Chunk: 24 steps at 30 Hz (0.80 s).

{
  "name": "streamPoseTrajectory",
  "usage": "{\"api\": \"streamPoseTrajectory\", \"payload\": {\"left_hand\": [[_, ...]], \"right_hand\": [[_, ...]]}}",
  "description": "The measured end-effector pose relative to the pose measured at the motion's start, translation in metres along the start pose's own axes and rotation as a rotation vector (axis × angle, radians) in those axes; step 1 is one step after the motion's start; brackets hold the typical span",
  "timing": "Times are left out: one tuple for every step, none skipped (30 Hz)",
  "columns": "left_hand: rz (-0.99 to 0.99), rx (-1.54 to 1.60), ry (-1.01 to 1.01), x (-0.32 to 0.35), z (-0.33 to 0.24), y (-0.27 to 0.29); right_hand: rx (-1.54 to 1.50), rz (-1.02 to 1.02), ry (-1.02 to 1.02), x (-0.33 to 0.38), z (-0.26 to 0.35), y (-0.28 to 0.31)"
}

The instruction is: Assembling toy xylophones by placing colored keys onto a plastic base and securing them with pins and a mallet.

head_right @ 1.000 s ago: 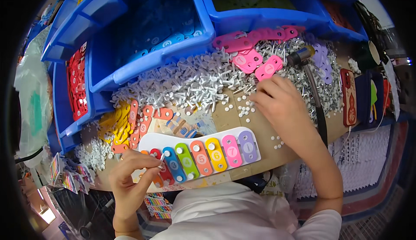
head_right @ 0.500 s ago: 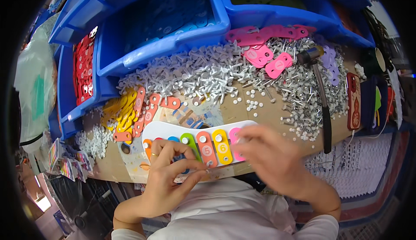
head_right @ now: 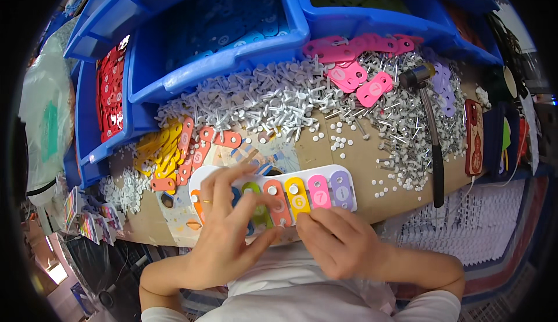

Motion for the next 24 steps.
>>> {"api": "streamPoseTrajectory", "payload": {"left_hand": [[-0.038,-0.052,0.004,-0.004,0.0,0.001],[-0.037,-0.051,0.006,-0.007,0.002,0.002],[0.055,-0.032,-0.018,-0.01,0.005,0.001],[0.147,-0.013,-0.042,-0.013,0.008,0.0],[0.183,-0.045,-0.102,-0.017,0.01,0.001],[0.186,-0.04,-0.1,-0.021,0.01,0.001],[0.258,-0.056,-0.092,-0.025,0.009,-0.002],[0.331,-0.074,-0.087,-0.029,0.007,-0.004],[0.333,-0.071,-0.087,-0.031,0.007,-0.005],[0.338,-0.102,-0.104,-0.032,0.008,-0.007],[0.342,-0.134,-0.122,-0.034,0.009,-0.008],[0.343,-0.134,-0.124,-0.034,0.008,-0.008],[0.347,-0.166,-0.121,-0.034,0.006,-0.008],[0.349,-0.197,-0.115,-0.034,0.005,-0.008],[0.346,-0.198,-0.114,-0.034,0.005,-0.007],[0.354,-0.185,-0.111,-0.034,0.004,-0.007],[0.36,-0.172,-0.11,-0.033,0.006,-0.007],[0.356,-0.175,-0.112,-0.032,0.008,-0.009],[0.318,-0.15,-0.14,-0.031,0.01,-0.01],[0.28,-0.126,-0.174,-0.035,0.009,-0.007],[0.277,-0.129,-0.184,-0.038,0.009,-0.002],[0.268,-0.13,-0.235,-0.043,0.009,0.006],[0.258,-0.133,-0.275,-0.049,0.008,0.014],[0.259,-0.132,-0.274,-0.057,0.008,0.018]], "right_hand": [[0.14,0.048,0.05,0.0,0.004,0.002],[0.28,0.095,0.102,0.0,0.007,0.003],[0.277,0.097,0.103,0.001,0.008,0.003],[0.396,0.123,0.194,0.002,0.01,0.003],[0.516,0.151,0.285,0.004,0.011,0.002],[0.512,0.156,0.284,0.004,0.01,0.002],[0.512,0.135,0.275,0.004,0.008,0.001],[0.514,0.113,0.264,0.004,0.007,0.001],[0.512,0.116,0.263,0.003,0.007,0.001],[0.48,0.124,0.255,0.003,0.007,0.0],[0.449,0.131,0.248,0.002,0.006,0.0],[0.449,0.131,0.246,0.002,0.005,0.0],[0.373,0.141,0.212,0.002,0.003,-0.001],[0.295,0.151,0.181,0.003,0.001,-0.001],[0.296,0.15,0.183,0.005,0.001,-0.002],[0.272,0.105,0.158,0.007,0.002,-0.003],[0.25,0.06,0.133,0.007,0.002,-0.004],[0.254,0.057,0.135,0.007,0.002,-0.001],[0.186,0.11,0.119,0.005,0.0,0.002],[0.123,0.161,0.1,0.003,-0.004,0.004],[0.133,0.158,0.097,0.0,-0.008,0.006],[0.03,0.08,0.026,-0.005,-0.015,0.009],[-0.083,0.001,-0.037,-0.011,-0.023,0.011],[-0.03,-0.031,-0.142,-0.019,-0.031,0.015]]}}
Point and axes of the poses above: each hand's wrist, its own x-axis away from the middle knuckle, its own y-axis out of the back of the hand, z = x × y, the point moved 2 cm from there along -x, towards the middle knuckle, and after that the axes turned 2 degrees about -x, right-handed, at the moved point
